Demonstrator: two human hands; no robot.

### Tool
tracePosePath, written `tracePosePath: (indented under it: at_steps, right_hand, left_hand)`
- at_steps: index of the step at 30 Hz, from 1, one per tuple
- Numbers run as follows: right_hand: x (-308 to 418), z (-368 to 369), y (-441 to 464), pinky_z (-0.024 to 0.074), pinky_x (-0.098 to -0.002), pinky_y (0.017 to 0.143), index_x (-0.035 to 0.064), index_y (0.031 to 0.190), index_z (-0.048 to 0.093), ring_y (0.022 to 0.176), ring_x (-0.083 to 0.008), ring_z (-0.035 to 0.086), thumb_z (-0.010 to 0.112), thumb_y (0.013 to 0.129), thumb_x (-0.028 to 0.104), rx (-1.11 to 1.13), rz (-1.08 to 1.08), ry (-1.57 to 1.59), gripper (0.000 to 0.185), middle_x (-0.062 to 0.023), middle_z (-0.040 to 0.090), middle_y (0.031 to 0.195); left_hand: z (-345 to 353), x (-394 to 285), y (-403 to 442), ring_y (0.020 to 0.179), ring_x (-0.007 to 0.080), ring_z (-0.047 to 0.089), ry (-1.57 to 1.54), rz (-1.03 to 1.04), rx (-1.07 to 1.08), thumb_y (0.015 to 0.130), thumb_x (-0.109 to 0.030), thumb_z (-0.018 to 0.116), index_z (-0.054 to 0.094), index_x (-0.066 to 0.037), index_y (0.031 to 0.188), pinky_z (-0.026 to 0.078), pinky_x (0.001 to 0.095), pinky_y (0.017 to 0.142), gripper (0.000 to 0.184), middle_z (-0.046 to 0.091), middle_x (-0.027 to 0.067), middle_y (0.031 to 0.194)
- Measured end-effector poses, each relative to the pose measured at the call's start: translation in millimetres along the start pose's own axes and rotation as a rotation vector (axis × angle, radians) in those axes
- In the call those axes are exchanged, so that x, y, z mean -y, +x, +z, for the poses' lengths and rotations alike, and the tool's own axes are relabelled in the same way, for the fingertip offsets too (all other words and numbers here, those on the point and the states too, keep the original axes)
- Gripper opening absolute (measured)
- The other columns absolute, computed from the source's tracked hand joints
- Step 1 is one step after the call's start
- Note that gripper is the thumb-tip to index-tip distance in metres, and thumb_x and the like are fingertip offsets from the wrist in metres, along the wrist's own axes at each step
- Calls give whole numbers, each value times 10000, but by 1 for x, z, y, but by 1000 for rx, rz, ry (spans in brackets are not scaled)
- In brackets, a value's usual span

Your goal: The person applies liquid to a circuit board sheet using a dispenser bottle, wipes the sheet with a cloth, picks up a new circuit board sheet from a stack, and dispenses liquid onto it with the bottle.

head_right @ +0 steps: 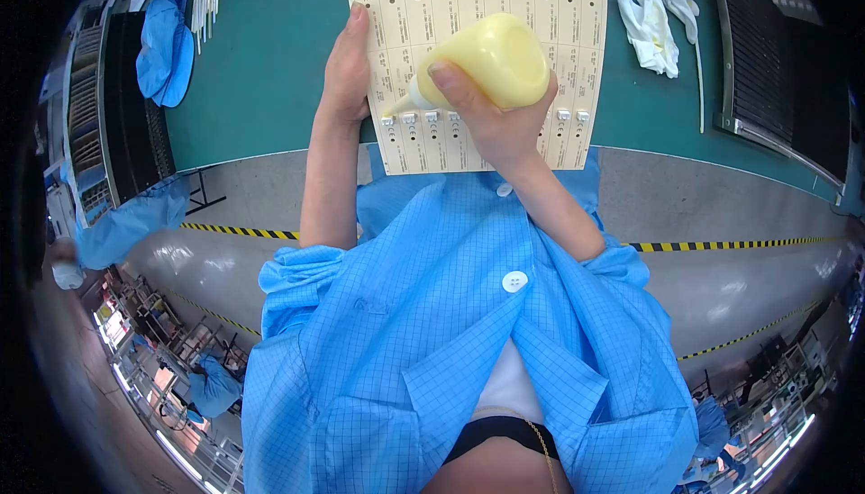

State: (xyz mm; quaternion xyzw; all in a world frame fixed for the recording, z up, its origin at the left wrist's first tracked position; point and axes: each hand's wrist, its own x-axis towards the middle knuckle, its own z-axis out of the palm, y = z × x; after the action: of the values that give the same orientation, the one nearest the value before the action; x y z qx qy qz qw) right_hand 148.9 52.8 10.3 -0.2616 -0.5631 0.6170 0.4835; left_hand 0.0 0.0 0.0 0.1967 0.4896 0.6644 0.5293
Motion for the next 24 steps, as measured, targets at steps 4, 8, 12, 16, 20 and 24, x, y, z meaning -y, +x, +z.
tracePosePath:
  at_steps: [4,8,12,16,20,24]
  right_hand:
    - [-3,-1,2,500,-242,593,-18,836,590,670,-123,613,729,691,164,41,-36,-25,271,-67,629,749]
    - [0,0,2,501,-242,589,-19,826,598,667,-122,614,733,688,167,51,-22,-39,269,-69,631,746]
    - [2,1,2,501,-238,588,-22,823,600,666,-123,615,735,687,170,48,-5,0,271,-72,632,745]
    - [0,1,1,499,-234,589,-20,832,595,667,-123,614,730,691,161,43,-12,10,265,-70,630,748]
    - [-4,-2,0,498,-234,585,-14,836,591,666,-123,613,723,696,147,33,-34,-9,250,-65,629,749]
    - [-2,-2,-1,495,-237,579,-12,831,590,661,-121,611,720,697,150,19,-17,-6,247,-64,628,745]
  left_hand:
    - [1,-1,1,932,221,578,-3,12,4,928,-358,259,390,64,1182,494,304,763,510,528,178,1092]
    - [1,-1,1,931,221,579,-12,19,7,928,-355,259,393,66,1177,494,304,763,507,529,179,1091]
    - [1,-1,0,930,221,580,-16,22,15,928,-353,263,397,67,1172,494,304,764,503,533,178,1087]
    - [0,0,1,927,218,581,-10,22,1,927,-354,273,411,68,1160,493,299,760,501,541,175,1075]
    - [0,1,1,920,213,584,20,28,-16,924,-360,282,421,68,1152,494,294,751,504,547,174,1066]
    - [0,1,0,913,212,586,3,29,-15,923,-363,286,418,67,1153,496,294,744,506,546,173,1067]
